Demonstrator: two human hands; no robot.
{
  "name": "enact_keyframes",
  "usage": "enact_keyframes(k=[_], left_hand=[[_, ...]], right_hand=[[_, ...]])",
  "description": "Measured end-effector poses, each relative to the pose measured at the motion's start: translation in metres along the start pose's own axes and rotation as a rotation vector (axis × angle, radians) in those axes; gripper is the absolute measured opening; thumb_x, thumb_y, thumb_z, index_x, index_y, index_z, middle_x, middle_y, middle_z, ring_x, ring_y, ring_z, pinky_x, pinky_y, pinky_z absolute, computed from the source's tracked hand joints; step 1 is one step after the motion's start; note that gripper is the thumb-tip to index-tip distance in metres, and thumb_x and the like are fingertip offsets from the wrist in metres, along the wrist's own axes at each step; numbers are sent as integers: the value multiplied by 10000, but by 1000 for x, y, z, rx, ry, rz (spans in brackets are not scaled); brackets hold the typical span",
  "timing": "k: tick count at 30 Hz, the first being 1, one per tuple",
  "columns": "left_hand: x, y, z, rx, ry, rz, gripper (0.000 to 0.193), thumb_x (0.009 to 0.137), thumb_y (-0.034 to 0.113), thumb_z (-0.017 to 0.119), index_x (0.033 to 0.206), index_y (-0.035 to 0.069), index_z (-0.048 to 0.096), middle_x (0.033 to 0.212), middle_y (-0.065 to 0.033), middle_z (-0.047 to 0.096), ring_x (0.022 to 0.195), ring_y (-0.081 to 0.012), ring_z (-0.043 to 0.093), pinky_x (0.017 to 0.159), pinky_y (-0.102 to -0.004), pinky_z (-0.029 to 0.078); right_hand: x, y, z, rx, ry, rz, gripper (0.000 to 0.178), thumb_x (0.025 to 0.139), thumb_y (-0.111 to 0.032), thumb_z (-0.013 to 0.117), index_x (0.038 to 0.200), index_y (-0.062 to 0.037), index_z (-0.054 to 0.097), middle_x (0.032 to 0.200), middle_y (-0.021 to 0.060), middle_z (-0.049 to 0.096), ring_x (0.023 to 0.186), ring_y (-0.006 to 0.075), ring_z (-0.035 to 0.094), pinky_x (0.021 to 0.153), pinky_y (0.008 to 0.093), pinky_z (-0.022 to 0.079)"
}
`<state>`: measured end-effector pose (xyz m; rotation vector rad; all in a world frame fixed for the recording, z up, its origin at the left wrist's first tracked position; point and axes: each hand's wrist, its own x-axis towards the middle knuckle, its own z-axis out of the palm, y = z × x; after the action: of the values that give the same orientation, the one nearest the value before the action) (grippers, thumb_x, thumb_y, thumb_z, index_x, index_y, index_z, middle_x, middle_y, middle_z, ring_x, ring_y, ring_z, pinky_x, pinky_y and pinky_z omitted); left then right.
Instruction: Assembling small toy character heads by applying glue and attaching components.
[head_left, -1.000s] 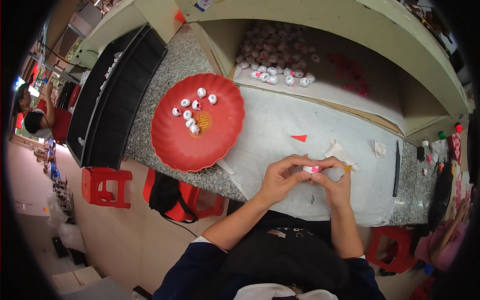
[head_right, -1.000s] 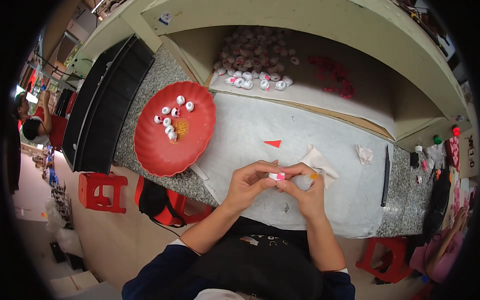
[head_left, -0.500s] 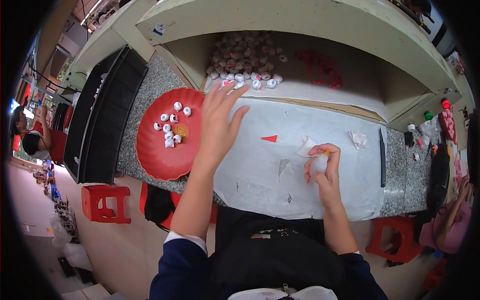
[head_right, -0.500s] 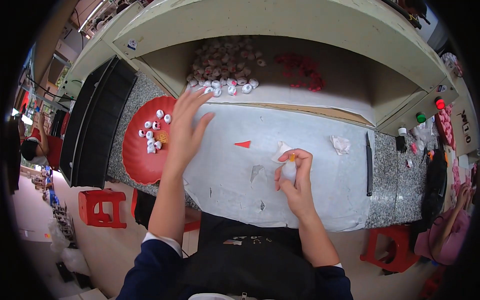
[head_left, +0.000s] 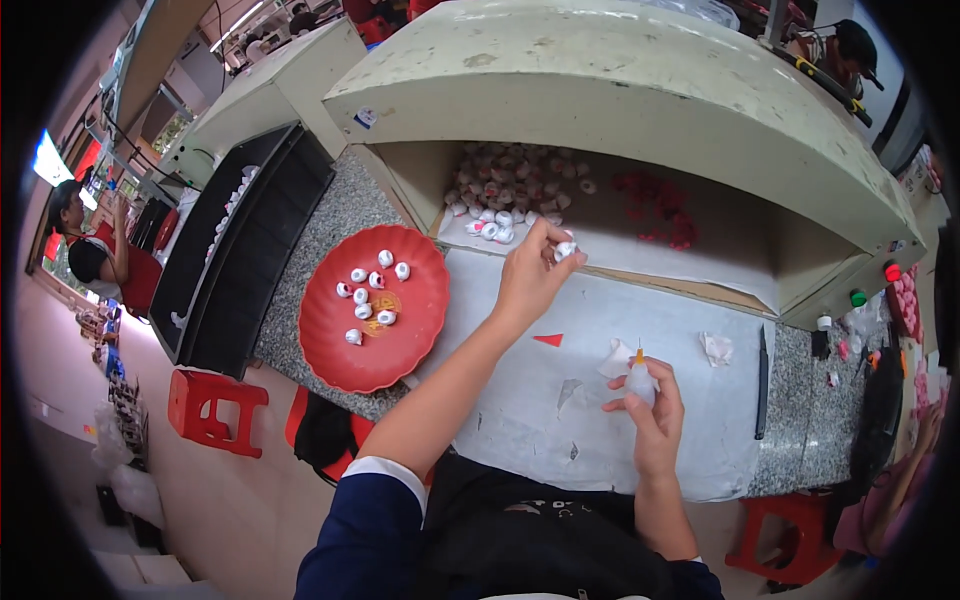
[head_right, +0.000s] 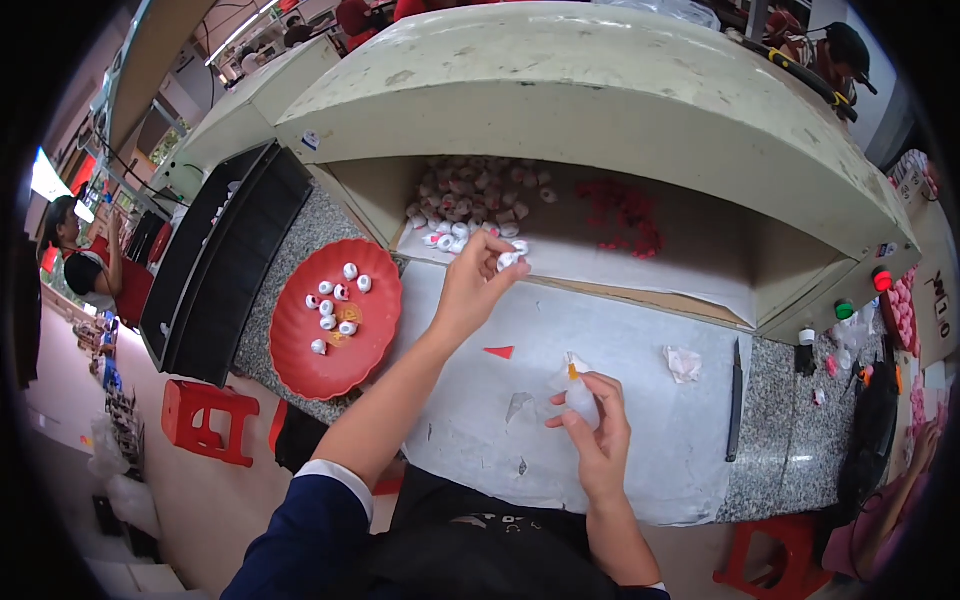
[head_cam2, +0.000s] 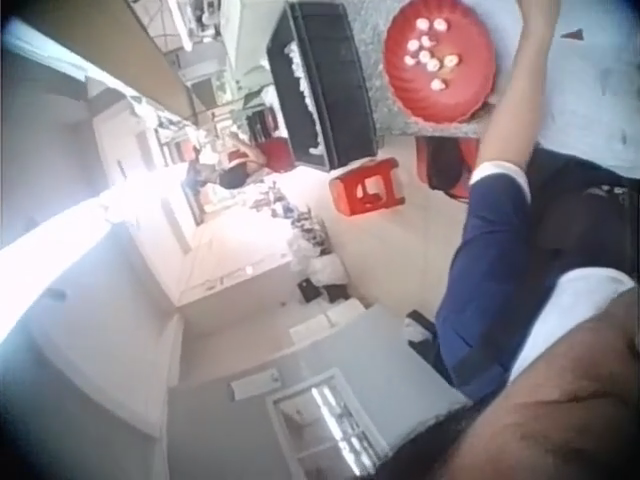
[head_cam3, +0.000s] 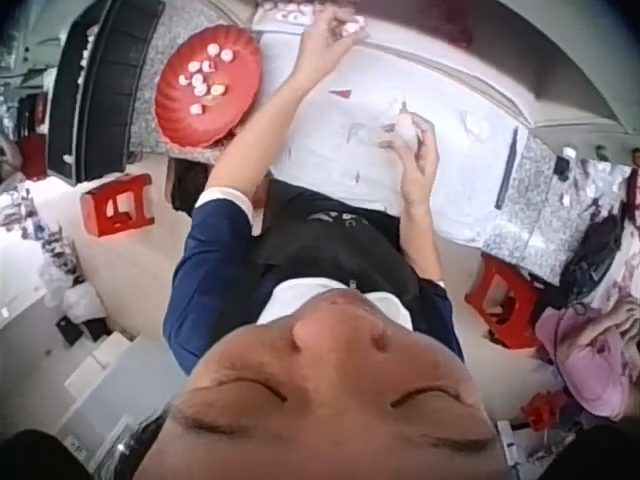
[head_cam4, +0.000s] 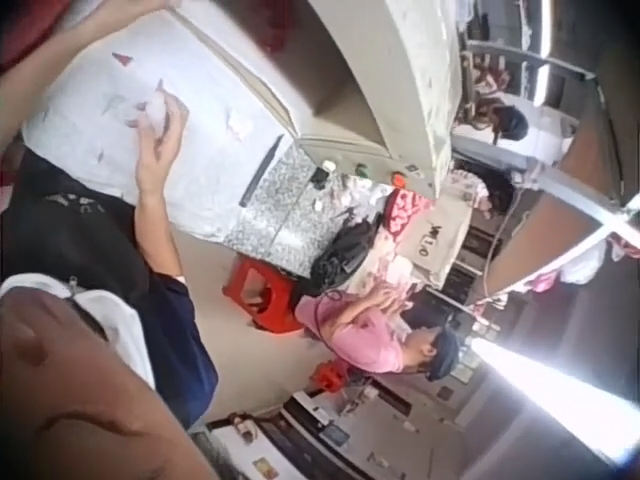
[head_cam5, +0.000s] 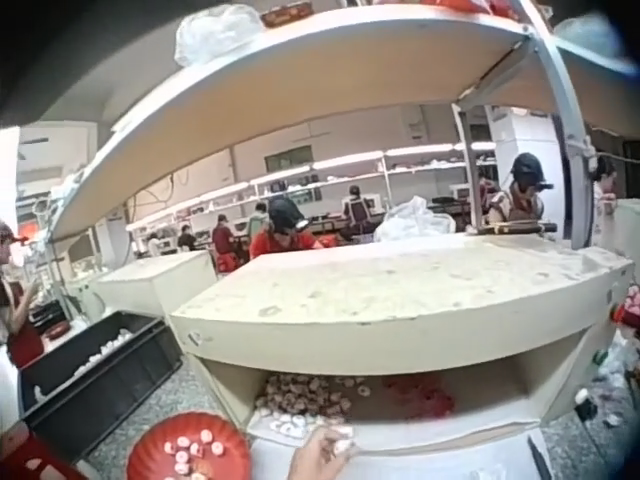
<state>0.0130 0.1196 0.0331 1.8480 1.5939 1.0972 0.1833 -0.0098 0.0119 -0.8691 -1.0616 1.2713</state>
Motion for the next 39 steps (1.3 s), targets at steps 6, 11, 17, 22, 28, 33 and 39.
enact_keyframes(k=[6, 11, 17, 22, 28, 33, 39], left_hand=[[-91, 0, -23, -988, -208, -399, 217, 788, 74, 528, 1001, 39, 505, 831, -14, 547, 708, -83, 497, 656, -216, 405], [-115, 3, -20, -1276, -82, -417, 242, 778, 52, 533, 1017, 29, 507, 947, -56, 551, 883, -119, 510, 765, -265, 439], [-123, -11, -14, -1324, -79, -352, 266, 750, -15, 544, 1012, -4, 501, 974, -89, 548, 918, -142, 519, 782, -278, 444], [-127, -11, -14, -1232, -59, -310, 282, 742, -45, 536, 1019, -17, 486, 987, -100, 542, 926, -140, 515, 791, -248, 429], [-126, -10, -13, -1147, -26, -280, 347, 717, -41, 566, 1043, -18, 451, 1025, -138, 527, 927, -156, 521, 806, -256, 424], [-126, -9, -13, -1129, -39, -268, 352, 713, -42, 569, 1044, -17, 451, 1030, -147, 524, 937, -155, 515, 810, -253, 413], [-127, -9, -12, -1159, -50, -259, 329, 722, -81, 537, 1036, -30, 455, 1019, -133, 527, 934, -147, 513, 809, -245, 419]], right_hand=[[5, -12, 13, -80, 86, 0, 321, 715, 1, 506, 1031, 28, 458, 995, 88, 426, 807, 176, 508, 562, 257, 491], [15, -12, 12, 141, 193, -69, 260, 670, 11, 568, 891, -17, 436, 920, 89, 450, 711, 117, 475, 504, 210, 405], [10, -10, 33, 84, 243, -243, 280, 626, -1, 616, 847, -31, 446, 861, 84, 452, 686, 120, 458, 559, 209, 380], [2, 2, 37, -221, 103, -530, 357, 559, 22, 685, 832, -28, 460, 829, 104, 468, 690, 152, 495, 609, 252, 411], [1, 3, 36, -309, 33, -541, 379, 565, -71, 725, 814, -45, 440, 779, 63, 444, 678, 143, 471, 626, 256, 403], [2, 5, 33, -298, -27, -611, 426, 524, 2, 746, 853, -20, 476, 821, 118, 480, 645, 155, 512, 554, 242, 434], [2, 5, 36, -295, -34, -616, 417, 521, 9, 747, 841, -21, 482, 807, 116, 481, 617, 144, 507, 521, 225, 421]])
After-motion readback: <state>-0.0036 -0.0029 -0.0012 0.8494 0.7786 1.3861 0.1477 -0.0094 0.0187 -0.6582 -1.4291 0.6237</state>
